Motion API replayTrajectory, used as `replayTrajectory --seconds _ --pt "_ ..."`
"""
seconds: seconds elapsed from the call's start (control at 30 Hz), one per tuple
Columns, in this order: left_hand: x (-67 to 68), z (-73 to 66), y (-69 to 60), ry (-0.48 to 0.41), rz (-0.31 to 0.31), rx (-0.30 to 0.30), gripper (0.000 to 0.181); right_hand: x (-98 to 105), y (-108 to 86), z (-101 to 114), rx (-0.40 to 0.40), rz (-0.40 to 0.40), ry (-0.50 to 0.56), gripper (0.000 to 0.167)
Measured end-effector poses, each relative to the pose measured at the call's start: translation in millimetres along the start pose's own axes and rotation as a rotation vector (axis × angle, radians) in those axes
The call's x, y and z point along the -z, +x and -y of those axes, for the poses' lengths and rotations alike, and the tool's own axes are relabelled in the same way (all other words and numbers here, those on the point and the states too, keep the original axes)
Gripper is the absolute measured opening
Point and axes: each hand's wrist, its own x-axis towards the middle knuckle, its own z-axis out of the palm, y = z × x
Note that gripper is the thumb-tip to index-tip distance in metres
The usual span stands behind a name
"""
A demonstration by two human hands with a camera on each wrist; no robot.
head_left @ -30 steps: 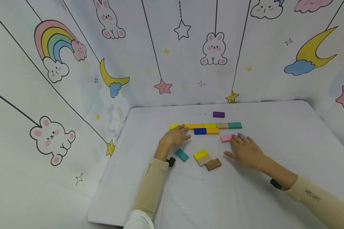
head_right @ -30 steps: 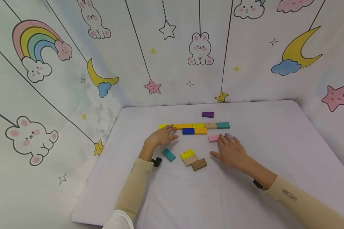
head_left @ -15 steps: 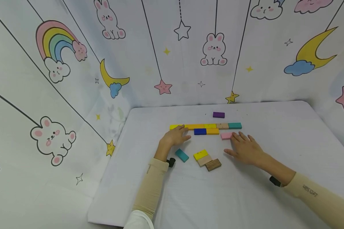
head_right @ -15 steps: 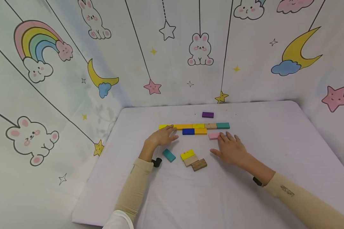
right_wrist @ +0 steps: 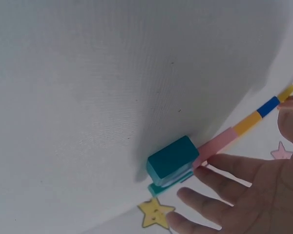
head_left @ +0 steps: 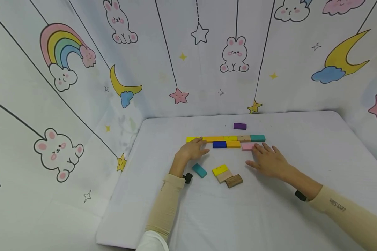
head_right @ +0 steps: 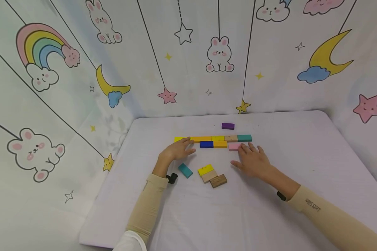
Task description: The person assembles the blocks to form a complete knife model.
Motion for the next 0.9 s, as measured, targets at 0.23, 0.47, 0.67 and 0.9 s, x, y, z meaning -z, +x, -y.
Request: replayTrajectory --seconds 0.23,0.47,0.67,0.9 --pt "-0.4 0.4 0.0 0.003 -0.004 0.003 0.063 0 5.0 -1 0.011 0.006 -0.003 0.076" --pt "-1.5 0.3 -0.2 0.013 -0.011 0.006 0.063 2 8.5 -2 0.013 0.007 -0.018 0.074" --pt "-2.1 0.5 -0.4 0.015 -0.01 0.002 0.063 2 9.8 -5 0.019 0.004 -0.017 0.074" --pt "-2.2 0.5 -0.7 0.011 -0.01 0.005 0.063 4 11.3 -4 0.03 -0.003 -0.011 0.073"
